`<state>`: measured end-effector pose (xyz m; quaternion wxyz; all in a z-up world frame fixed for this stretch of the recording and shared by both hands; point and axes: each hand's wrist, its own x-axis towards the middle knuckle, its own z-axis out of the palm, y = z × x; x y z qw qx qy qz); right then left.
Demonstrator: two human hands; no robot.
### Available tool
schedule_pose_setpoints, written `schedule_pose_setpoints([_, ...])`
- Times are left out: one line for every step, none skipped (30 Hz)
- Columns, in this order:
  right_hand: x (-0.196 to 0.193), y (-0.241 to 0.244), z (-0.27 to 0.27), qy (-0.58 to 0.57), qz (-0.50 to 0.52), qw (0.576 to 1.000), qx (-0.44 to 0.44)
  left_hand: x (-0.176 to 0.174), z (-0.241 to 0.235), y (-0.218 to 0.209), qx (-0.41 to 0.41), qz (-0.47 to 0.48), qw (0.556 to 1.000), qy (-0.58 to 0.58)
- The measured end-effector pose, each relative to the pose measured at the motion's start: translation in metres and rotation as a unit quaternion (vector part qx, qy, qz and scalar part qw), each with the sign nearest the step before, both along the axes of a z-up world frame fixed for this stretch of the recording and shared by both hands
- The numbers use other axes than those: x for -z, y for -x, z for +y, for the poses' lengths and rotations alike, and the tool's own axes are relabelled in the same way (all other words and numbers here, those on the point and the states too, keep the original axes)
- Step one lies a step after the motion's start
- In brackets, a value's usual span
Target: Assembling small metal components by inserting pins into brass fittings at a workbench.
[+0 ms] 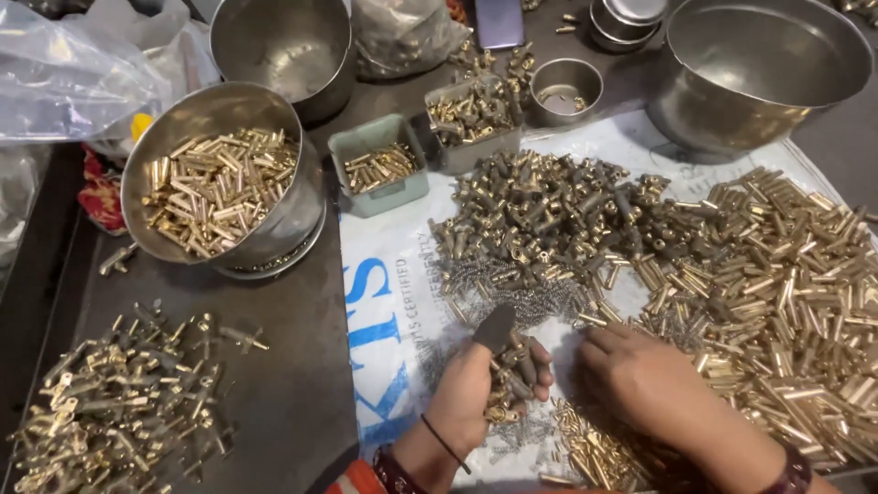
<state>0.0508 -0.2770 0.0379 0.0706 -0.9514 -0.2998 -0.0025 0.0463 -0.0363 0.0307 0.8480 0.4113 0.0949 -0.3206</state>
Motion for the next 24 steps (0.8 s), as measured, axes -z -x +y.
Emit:
schedule_pose_setpoints([-0.003, 0.003, 0.002, 0.007, 0.013, 1.0, 0.016, 0.004, -0.001, 0.004, 0.007, -0.005, 1.0, 0.018])
schedule_pose_setpoints([-0.006, 0.002, 0.004, 0.013, 0.019, 0.999, 0.031, 0.008, -0.001, 0.003, 0.013, -0.015, 0.999, 0.036])
schedule_pose_setpoints([-0.013, 0.004, 0.007, 0.014, 0.015, 0.999, 0.03, 0.006, -0.002, 0.004, 0.012, -0.019, 0.999, 0.036])
schedule_pose_setpoints([-0.019, 0.008, 0.009, -0.063, 0.033, 0.996, 0.056, 0.004, -0.002, 0.007, 0.012, -0.014, 0.999, 0.031])
schedule_pose_setpoints([-0.025, 0.013, 0.012, -0.138, 0.051, 0.986, 0.081, 0.003, -0.003, 0.01, 0.012, -0.008, 1.0, 0.026])
schedule_pose_setpoints([-0.028, 0.016, 0.017, -0.138, 0.048, 0.986, 0.08, 0.003, -0.003, 0.011, 0.011, -0.011, 1.0, 0.027])
schedule_pose_setpoints([-0.032, 0.02, 0.021, -0.239, 0.012, 0.969, 0.057, 0.004, -0.004, 0.011, -0.001, -0.01, 1.0, 0.029])
schedule_pose_setpoints([-0.036, 0.027, 0.026, -0.336, -0.022, 0.941, 0.037, 0.004, -0.005, 0.015, -0.009, -0.006, 0.999, 0.031])
schedule_pose_setpoints([-0.04, 0.035, 0.03, -0.335, -0.024, 0.941, 0.038, 0.01, -0.005, 0.019, -0.008, -0.007, 0.999, 0.032])
schedule_pose_setpoints([-0.045, 0.04, 0.034, -0.351, -0.05, 0.935, 0.023, 0.016, -0.006, 0.02, -0.012, -0.028, 0.999, 0.021])
schedule_pose_setpoints([-0.049, 0.044, 0.039, -0.366, -0.076, 0.927, 0.008, 0.022, -0.007, 0.02, -0.016, -0.049, 0.999, 0.009])
schedule_pose_setpoints([-0.051, 0.047, 0.04, -0.366, -0.079, 0.927, 0.007, 0.021, -0.007, 0.022, -0.016, -0.052, 0.998, 0.009])
schedule_pose_setpoints([-0.052, 0.049, 0.041, -0.362, -0.083, 0.928, 0.013, 0.02, -0.007, 0.024, -0.034, -0.024, 0.999, 0.006])
schedule_pose_setpoints([-0.053, 0.054, 0.042, -0.356, -0.083, 0.93, 0.02, 0.02, -0.007, 0.029, -0.051, 0.008, 0.999, 0.005])
schedule_pose_setpoints([-0.051, 0.057, 0.042, -0.356, -0.082, 0.931, 0.02, 0.019, -0.007, 0.032, -0.052, 0.01, 0.999, 0.005])
schedule_pose_setpoints([-0.05, 0.061, 0.043, -0.354, -0.09, 0.931, 0.022, 0.017, -0.007, 0.034, -0.051, -0.005, 0.998, 0.027])
schedule_pose_setpoints([-0.05, 0.064, 0.043, -0.352, -0.097, 0.931, 0.024, 0.014, -0.007, 0.036, -0.049, -0.02, 0.997, 0.049])
schedule_pose_setpoints([-0.05, 0.065, 0.043, -0.352, -0.098, 0.931, 0.023, 0.017, -0.007, 0.038, -0.05, -0.021, 0.997, 0.049])
schedule_pose_setpoints([-0.051, 0.066, 0.043, -0.349, -0.098, 0.932, 0.025, 0.02, -0.006, 0.039, -0.042, -0.032, 0.998, 0.035])
schedule_pose_setpoints([-0.052, 0.067, 0.044, -0.347, -0.098, 0.933, 0.028, 0.021, -0.005, 0.041, -0.034, -0.043, 0.998, 0.02])
schedule_pose_setpoints([-0.052, 0.069, 0.045, -0.347, -0.099, 0.932, 0.027, 0.025, -0.004, 0.043, -0.035, -0.045, 0.998, 0.02])
schedule_pose_setpoints([-0.053, 0.07, 0.045, -0.347, -0.083, 0.934, 0.029, 0.027, -0.005, 0.042, -0.042, -0.044, 0.998, 0.022])
schedule_pose_setpoints([-0.054, 0.069, 0.045, -0.348, -0.067, 0.935, 0.031, 0.03, -0.005, 0.041, -0.05, -0.042, 0.998, 0.024])
schedule_pose_setpoints([-0.055, 0.069, 0.045, -0.347, -0.068, 0.935, 0.032, 0.029, -0.005, 0.042, -0.049, -0.043, 0.998, 0.025])
